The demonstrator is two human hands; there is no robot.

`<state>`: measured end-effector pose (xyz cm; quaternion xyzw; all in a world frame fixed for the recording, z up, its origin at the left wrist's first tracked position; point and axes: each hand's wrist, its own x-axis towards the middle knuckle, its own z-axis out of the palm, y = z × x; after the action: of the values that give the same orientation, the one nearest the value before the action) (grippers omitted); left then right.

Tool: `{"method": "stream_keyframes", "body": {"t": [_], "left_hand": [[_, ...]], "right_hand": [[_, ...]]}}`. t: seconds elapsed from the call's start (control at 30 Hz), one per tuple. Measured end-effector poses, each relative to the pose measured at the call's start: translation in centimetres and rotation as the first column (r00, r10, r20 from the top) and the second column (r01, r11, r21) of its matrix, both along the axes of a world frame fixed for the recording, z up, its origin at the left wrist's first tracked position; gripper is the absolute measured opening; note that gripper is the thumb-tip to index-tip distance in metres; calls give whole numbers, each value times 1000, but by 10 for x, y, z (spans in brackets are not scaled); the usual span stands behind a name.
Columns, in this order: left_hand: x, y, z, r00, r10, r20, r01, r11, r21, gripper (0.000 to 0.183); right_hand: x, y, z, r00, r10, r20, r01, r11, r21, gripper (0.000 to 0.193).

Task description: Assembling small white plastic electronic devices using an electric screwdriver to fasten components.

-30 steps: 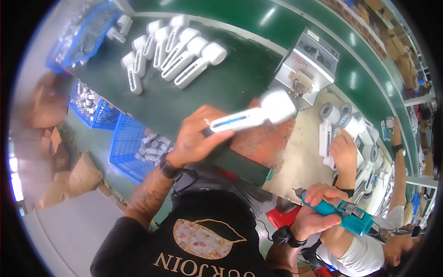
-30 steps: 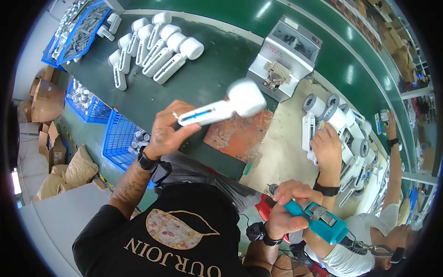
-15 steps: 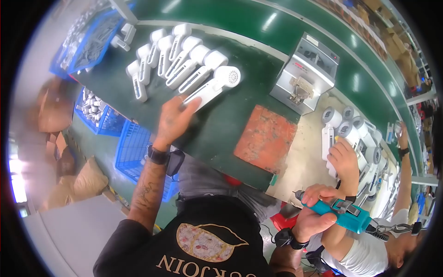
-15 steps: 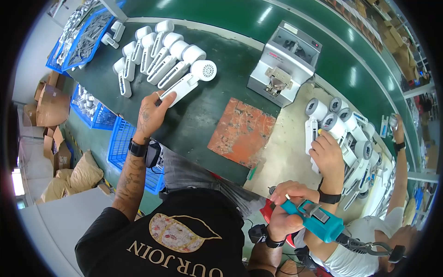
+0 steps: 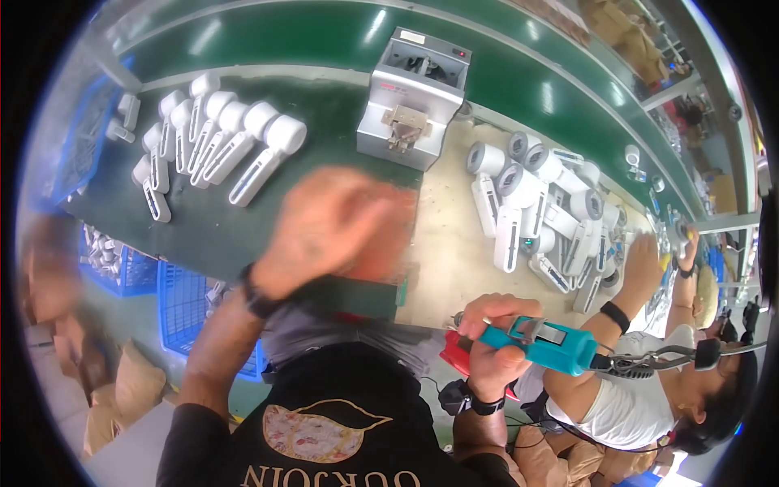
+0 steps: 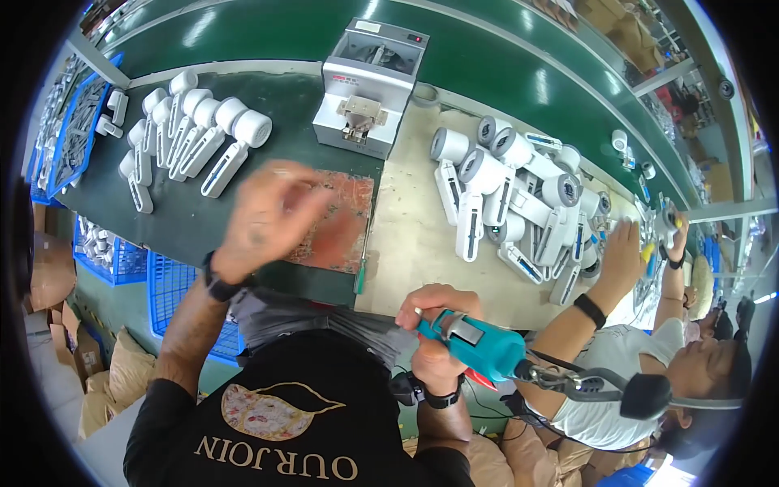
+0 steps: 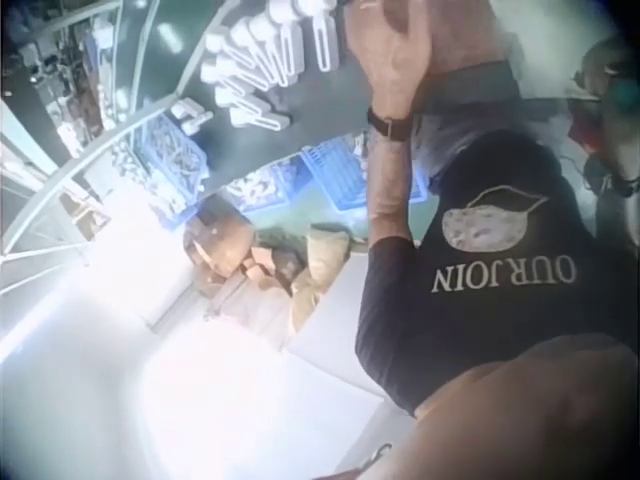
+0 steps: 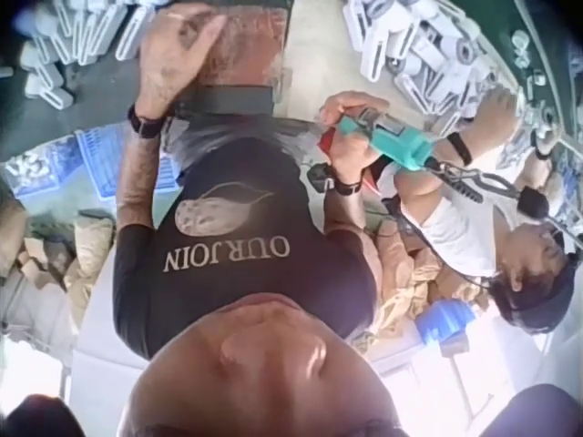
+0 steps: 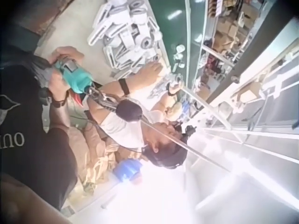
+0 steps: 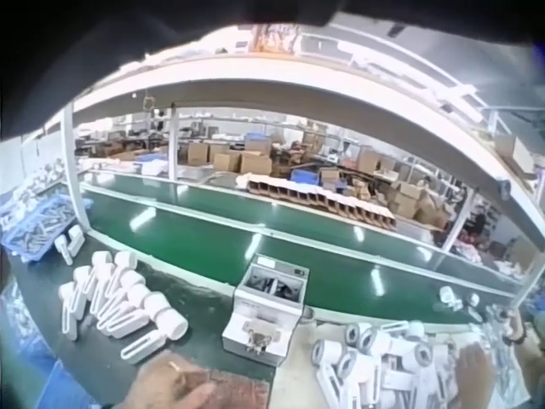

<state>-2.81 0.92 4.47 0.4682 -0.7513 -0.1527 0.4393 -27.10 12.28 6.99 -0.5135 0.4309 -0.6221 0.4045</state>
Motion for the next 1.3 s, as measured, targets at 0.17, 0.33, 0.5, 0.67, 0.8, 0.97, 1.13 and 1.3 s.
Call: {"method": "stream_keyframes", "body": {"t": [0.17,0.33,0.5,0.67,0.8,0.97,1.13,1.3], "left_hand": [[-134,-48,-20,956,-258,137,239,960,143,48],[-185,-52,-41,974,-142,179,134,990,53,43],[-138,-49,-17,970,-231,77,205,945,254,35],[-63,-23,7,965,-263,23,231,885,404,26],[-15,-15,-8,883,-354,307,219,892,396,30],[1,-18,-33,871,-412,268,371,908,193,37],[11,-11,-42,900,-393,188,408,912,-46,48],[13,-11,-45,931,-345,120,353,934,-53,44]], "right_hand": [[4,9,-3,986,63,154,-64,998,0,70],[1,24,6,1000,10,17,-11,999,39,75],[-8,22,5,999,-38,-1,38,999,35,75],[-4,-1,2,996,-58,66,54,996,70,78],[11,-40,24,993,-53,104,48,998,52,78],[36,-119,31,985,53,165,-27,987,-159,71],[80,-188,25,999,20,-34,-26,979,-201,48],[104,-227,12,995,20,-98,-35,987,-155,43]]}}
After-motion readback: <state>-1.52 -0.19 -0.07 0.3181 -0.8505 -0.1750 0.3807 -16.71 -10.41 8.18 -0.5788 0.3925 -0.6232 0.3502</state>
